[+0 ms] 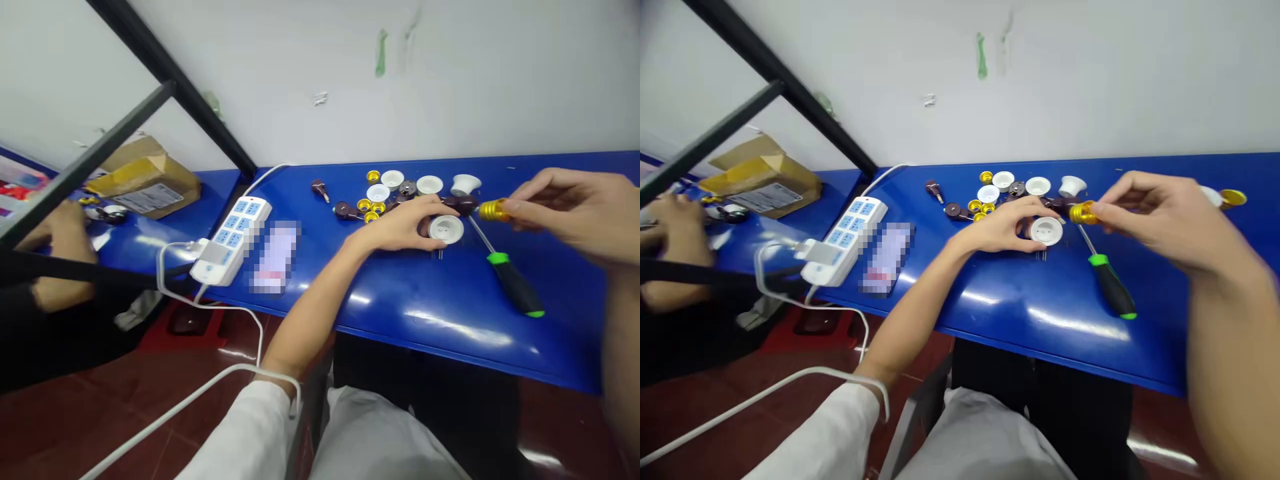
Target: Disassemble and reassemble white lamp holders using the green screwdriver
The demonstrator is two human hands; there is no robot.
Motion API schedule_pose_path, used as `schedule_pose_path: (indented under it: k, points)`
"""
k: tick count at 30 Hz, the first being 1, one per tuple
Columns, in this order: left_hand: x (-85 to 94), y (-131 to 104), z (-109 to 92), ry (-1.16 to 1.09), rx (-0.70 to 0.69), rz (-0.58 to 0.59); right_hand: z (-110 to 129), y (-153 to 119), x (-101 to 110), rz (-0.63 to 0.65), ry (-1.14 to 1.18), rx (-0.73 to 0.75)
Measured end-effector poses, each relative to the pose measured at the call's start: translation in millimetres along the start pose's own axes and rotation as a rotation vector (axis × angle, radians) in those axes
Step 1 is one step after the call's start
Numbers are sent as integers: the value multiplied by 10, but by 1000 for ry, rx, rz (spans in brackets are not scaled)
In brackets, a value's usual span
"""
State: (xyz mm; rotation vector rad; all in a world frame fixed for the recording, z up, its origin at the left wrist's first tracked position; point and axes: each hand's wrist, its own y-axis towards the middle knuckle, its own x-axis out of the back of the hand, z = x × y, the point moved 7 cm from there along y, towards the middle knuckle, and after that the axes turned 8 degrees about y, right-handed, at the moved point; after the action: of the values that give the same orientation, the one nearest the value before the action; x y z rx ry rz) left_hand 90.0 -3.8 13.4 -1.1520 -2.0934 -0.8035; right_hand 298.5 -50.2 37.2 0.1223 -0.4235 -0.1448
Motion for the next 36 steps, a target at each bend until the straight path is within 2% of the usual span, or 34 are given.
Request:
schedule_pose_path:
  k: [2,5,14,29,36]
  points:
    - [31,14,21,0,3,-6,138,-6,-112,84,57,-34]
    - [75,45,72,-4,6,-29,259,20,-226,135,89,3]
    - [130,87,60,37,66,-22,294,6,-468,260,18,100]
    - [137,101,37,47,69,-15,215,7,-623,221,-125,154]
    - [126,97,47,51,87,-12,194,9,-672,283,-197,124]
